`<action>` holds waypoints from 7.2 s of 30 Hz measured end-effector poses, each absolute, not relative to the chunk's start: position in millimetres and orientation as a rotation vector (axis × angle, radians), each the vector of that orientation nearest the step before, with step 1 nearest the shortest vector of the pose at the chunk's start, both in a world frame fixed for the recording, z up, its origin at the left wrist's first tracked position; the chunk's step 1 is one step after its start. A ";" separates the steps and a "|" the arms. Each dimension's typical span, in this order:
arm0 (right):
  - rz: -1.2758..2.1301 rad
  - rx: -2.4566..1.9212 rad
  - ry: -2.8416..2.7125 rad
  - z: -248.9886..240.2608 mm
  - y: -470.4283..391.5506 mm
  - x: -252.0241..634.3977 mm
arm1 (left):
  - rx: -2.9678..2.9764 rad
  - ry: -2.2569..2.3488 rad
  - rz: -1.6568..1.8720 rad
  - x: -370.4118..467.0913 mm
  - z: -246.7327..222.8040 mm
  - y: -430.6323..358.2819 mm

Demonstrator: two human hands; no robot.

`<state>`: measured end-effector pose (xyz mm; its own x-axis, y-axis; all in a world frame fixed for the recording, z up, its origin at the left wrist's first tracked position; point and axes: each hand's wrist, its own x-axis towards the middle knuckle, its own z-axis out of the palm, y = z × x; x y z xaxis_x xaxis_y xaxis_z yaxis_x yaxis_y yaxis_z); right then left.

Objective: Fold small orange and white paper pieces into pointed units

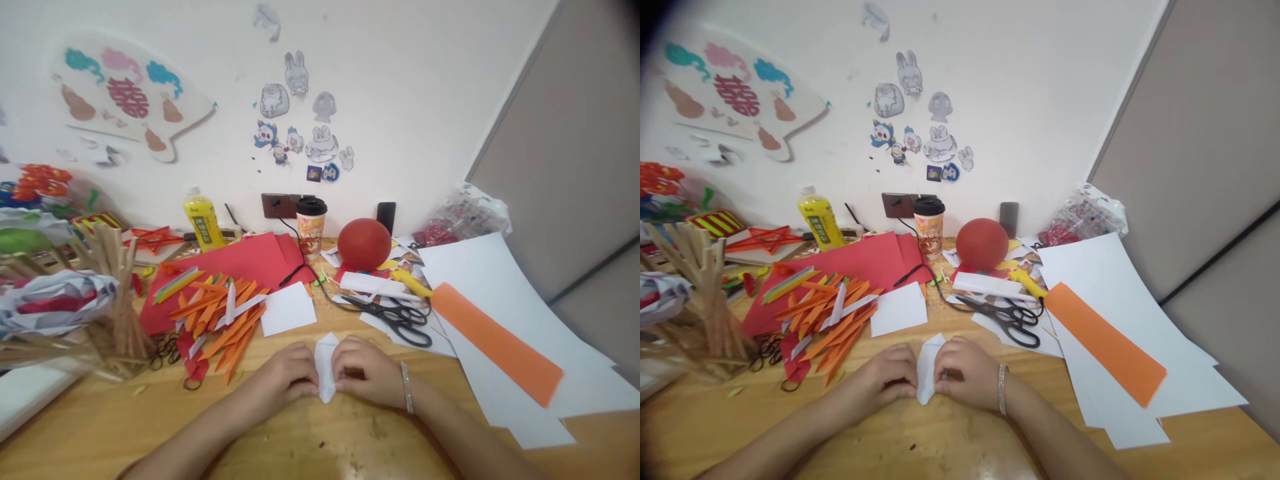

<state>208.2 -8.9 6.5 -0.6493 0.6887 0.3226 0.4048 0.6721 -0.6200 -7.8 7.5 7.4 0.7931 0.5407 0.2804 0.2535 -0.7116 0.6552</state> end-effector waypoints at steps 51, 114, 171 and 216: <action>0.552 -1.417 -2.018 -5.9 -23.9 187.6 | 2.412 1.274 0.673 21.1 -3.0 -7.3; 0.251 -1.158 -2.278 0.9 -11.4 207.0 | 2.837 1.086 0.612 -7.3 -0.9 -2.7; 0.293 -0.810 -2.479 10.3 -16.7 208.7 | 3.031 1.181 0.506 -20.3 -7.0 6.4; 0.211 -1.623 -2.064 -8.0 -3.5 197.4 | 2.556 1.453 0.523 10.8 1.8 10.0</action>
<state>197.4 -3.5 -8.0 -0.1625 0.9437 0.2881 0.8660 0.2764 -0.4168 10.8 10.0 1.8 0.4682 0.8551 0.2228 0.8008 -0.5172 0.3020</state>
